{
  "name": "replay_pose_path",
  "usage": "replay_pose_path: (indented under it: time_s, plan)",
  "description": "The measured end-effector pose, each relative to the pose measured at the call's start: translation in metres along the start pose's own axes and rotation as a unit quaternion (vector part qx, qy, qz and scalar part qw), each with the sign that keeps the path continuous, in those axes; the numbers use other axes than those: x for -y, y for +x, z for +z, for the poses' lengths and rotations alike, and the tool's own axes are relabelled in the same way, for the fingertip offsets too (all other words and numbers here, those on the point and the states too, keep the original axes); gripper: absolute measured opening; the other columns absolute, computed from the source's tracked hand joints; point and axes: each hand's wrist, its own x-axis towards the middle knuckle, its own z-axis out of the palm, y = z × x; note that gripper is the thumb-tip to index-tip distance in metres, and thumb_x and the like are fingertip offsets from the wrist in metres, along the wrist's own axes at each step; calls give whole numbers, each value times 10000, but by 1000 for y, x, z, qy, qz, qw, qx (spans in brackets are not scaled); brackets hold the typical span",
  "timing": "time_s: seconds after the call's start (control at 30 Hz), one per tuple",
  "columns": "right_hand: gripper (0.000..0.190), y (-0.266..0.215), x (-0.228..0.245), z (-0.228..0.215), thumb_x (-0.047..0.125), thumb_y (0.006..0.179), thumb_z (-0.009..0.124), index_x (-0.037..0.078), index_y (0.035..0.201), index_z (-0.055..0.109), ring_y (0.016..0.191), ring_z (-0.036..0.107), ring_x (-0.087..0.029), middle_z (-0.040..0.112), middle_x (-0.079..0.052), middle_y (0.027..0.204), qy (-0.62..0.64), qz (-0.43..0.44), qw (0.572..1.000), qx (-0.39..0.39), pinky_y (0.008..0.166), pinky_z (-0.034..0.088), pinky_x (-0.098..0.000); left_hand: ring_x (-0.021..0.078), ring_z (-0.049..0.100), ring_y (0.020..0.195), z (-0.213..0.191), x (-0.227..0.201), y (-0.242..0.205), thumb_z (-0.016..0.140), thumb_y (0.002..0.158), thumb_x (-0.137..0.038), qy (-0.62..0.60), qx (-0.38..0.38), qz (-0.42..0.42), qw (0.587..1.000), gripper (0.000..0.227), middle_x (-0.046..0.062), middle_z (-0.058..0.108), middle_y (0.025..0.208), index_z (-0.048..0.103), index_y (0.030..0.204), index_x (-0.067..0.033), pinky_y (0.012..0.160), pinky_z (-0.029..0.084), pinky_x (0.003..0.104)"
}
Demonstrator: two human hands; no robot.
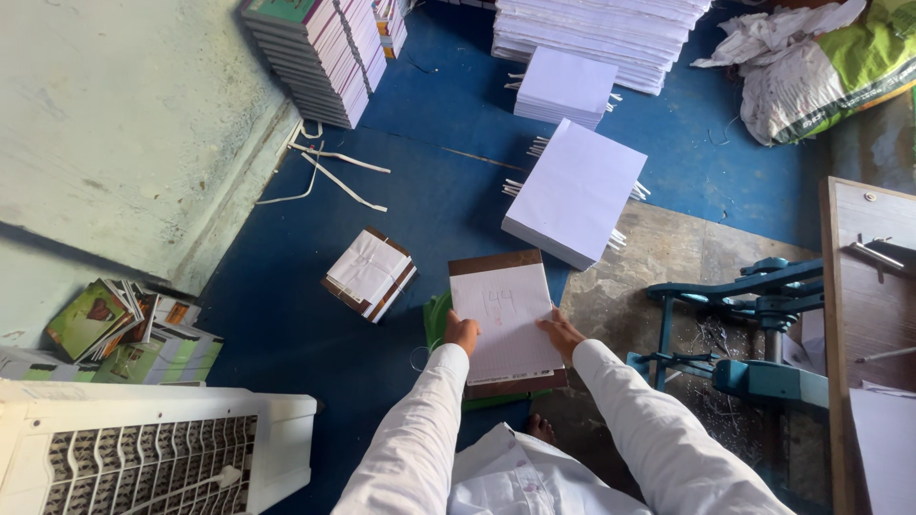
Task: The person aligns a stack of papers on a green stool, wraps a white string around it, ties a knot, and uses a stapler to secure the bundle. The person repeats this process for multiple stacks of paper.
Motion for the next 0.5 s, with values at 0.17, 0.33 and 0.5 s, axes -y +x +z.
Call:
replay_pose_path:
  time_s: [0.17,0.33,0.5]
  plan:
    - [802,0,2,8,309,925,549,236,1632,176,1300,537,-366,474,-178,1498,2,11,999,-36,1101,417,-519,425,609,1152,1,2,1,646,611,-57,-65,21,0,998,662,274,625,1249,464,1242,22,1014,449,382]
    - [869,-12,10,8,466,896,551,184,1629,179,1370,447,-358,405,-178,1547,-1,28,999,-24,1136,358,-551,392,599,1146,-1,-3,-5,658,598,-64,-75,41,-14,996,677,260,610,1240,469,1242,22,1013,449,415]
    - [875,-29,20,-3,592,906,480,102,1611,311,1442,424,-349,456,-167,1602,89,87,992,-12,1184,284,-502,328,575,1120,-20,-13,-12,663,619,-133,-109,77,-80,988,652,191,607,1207,502,1242,-34,993,433,447]
